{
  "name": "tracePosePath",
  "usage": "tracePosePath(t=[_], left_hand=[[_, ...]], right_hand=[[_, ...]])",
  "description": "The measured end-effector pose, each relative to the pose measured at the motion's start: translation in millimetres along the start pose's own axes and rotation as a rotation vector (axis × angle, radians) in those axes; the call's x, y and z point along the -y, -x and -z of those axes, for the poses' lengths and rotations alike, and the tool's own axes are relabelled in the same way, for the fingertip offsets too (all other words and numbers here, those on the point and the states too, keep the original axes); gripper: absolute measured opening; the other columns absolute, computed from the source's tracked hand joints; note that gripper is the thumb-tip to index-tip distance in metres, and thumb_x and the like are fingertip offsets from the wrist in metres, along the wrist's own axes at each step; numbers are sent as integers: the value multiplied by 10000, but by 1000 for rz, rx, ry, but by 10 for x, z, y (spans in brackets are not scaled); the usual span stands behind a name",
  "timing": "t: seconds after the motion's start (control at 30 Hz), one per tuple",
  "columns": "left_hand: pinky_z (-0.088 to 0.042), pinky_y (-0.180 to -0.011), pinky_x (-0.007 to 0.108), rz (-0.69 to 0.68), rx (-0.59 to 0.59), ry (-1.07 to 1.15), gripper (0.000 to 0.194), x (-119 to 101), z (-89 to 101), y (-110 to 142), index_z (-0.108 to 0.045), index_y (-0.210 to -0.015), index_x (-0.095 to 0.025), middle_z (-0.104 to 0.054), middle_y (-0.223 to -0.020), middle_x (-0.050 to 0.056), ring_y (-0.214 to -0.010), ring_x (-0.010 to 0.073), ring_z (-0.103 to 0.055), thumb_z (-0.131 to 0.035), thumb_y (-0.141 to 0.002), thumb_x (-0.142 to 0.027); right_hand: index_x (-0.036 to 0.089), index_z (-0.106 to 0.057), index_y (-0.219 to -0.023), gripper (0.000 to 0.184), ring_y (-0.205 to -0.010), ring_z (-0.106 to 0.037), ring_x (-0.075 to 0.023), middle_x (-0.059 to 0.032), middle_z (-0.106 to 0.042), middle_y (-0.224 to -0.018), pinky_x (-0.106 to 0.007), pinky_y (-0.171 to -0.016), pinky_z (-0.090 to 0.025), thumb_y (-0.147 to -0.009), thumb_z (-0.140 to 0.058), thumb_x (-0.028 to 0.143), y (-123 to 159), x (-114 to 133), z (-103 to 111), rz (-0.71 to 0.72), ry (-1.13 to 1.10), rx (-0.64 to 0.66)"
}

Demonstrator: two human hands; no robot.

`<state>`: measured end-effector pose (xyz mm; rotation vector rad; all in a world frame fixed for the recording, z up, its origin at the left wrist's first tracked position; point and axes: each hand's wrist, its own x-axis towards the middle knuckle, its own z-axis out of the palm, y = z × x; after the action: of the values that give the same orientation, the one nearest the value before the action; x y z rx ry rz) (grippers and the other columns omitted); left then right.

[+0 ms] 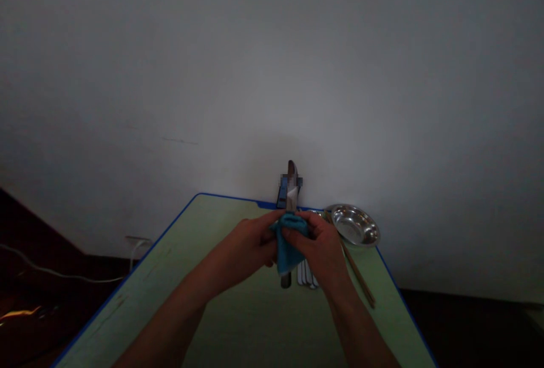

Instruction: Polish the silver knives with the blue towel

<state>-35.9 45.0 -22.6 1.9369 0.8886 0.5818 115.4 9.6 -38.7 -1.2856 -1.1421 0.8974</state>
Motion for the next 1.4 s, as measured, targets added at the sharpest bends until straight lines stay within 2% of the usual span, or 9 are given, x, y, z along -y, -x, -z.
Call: tracePosePath(t=[0.07,0.17,0.27,0.4,0.5,0.67,0.97,1.4], left_hand=[[-484,-538,225,65,9,22,484,15,52,13,-499,-1277,-190,-668,-653,-14,-556,134,-628,-491,-794,-219],[-490,-499,236,115,-34,53,476,12,152,27,-517,-1264,-166,-679,-690,18,-532,144,-631,-510,-818,-332],[-475,-506,222,40,-138,47,382,5,213,15,-626,-1112,-150,-678,-709,33,-578,138,-617,-524,-825,-381],[-470,-595,221,-36,-264,74,290,24,173,-38,-686,-935,-155,-696,-832,38,-699,138,-603,-606,-789,-392],[-451,-641,221,-61,-278,157,219,43,122,-76,-686,-818,-149,-676,-776,13,-718,132,-584,-628,-776,-356],[-387,-585,208,-58,-284,284,216,61,105,-107,-646,-666,-142,-578,-633,-24,-620,103,-501,-646,-746,-342],[-372,-594,203,-52,-306,468,174,51,86,-104,-644,-625,-152,-564,-605,-36,-610,94,-485,-689,-710,-297],[-414,-622,200,-67,-378,475,108,87,145,-99,-696,-648,-184,-630,-619,-29,-621,100,-537,-712,-699,-279]], right_hand=[[209,-678,-903,252,-714,-632,-175,-9,-702,-788,-293,-639,-486,-667,-725,281,3,-1,6,14,20,-5],[209,-669,-921,261,-744,-624,-184,-19,-695,-831,-307,-653,-487,-681,-713,301,5,-5,21,19,59,-27],[213,-663,-933,265,-765,-614,-188,-21,-686,-847,-309,-661,-480,-694,-703,320,13,3,24,21,97,-14],[216,-655,-903,203,-744,-596,-173,-6,-667,-804,-290,-645,-460,-727,-677,315,42,21,-4,48,170,61],[215,-644,-895,189,-710,-583,-159,4,-651,-770,-272,-616,-451,-736,-668,315,65,28,-24,43,198,97],[207,-622,-905,189,-694,-572,-144,10,-637,-761,-258,-607,-451,-744,-654,301,90,39,-28,41,223,134],[192,-609,-917,178,-698,-573,-136,2,-638,-773,-247,-611,-443,-765,-626,283,111,90,-43,44,274,145],[201,-599,-949,185,-688,-575,-142,-3,-638,-785,-264,-613,-450,-811,-579,323,139,90,-35,53,313,182]])
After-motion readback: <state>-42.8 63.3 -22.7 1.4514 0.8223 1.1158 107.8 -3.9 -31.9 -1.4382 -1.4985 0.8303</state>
